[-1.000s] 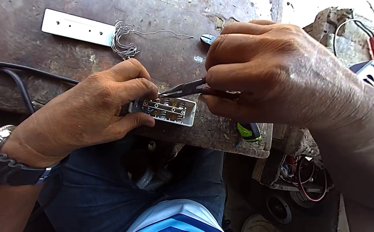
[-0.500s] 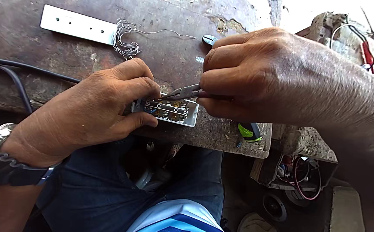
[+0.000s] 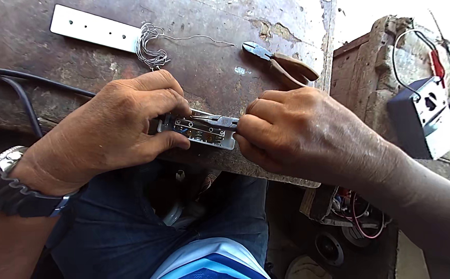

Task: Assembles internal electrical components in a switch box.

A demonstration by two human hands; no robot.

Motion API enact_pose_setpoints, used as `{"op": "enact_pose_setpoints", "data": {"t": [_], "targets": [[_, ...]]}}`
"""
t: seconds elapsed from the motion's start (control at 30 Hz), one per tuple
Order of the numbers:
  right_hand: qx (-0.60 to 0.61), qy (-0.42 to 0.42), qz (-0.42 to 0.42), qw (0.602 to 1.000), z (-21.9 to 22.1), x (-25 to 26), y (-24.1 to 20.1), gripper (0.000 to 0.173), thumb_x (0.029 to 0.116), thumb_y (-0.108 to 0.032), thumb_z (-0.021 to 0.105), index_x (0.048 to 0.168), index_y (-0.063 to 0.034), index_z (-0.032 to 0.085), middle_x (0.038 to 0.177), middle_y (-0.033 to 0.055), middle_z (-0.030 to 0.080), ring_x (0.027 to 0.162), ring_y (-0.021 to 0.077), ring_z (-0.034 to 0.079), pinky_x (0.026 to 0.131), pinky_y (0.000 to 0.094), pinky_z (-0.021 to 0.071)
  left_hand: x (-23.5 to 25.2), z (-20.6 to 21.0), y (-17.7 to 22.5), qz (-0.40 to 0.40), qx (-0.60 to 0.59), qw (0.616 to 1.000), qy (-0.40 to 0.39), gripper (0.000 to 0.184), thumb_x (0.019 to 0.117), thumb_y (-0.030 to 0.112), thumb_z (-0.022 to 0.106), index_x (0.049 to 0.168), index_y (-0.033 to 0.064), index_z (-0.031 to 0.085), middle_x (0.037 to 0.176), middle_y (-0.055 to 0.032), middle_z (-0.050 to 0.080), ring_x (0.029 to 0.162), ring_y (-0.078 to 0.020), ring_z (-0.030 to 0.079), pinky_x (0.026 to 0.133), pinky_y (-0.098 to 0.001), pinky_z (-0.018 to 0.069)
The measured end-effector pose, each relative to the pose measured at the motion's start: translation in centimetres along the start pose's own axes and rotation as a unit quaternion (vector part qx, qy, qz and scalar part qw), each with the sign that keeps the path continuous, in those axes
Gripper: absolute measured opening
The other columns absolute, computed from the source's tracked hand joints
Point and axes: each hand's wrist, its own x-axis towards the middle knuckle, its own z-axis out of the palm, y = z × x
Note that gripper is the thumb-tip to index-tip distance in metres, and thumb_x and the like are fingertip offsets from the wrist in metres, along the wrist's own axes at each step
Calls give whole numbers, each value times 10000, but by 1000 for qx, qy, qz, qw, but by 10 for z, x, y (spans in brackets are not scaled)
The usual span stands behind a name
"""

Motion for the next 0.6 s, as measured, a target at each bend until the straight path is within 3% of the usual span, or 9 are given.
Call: {"op": "enact_pose_setpoints", "data": {"t": [0.23,0.4,0.6], "targets": [[65,10,58,996,0,-3,8,215,996,-238,564,844,-110,644,805,42,555,777,229,591,590,368,440,3,-3,-2,9,2,1000,-24,376,914,444,689,1096,120,748,1146,-28,663,1041,-110,639,863,-261,536],[98,12,61,993,1,0,17,222,998,-263,570,828,-132,631,849,29,547,829,201,570,651,351,445,4,-4,-1,13,4,999,-31,367,918,436,687,1096,121,743,1134,-23,658,1017,-105,635,837,-258,533],[112,23,25,993,-1,6,24,244,1000,-220,583,780,-117,600,750,10,526,706,157,543,606,329,428,5,-4,-1,14,7,999,-33,368,917,441,685,1086,119,741,1116,-15,662,1007,-109,637,831,-272,534]]}}
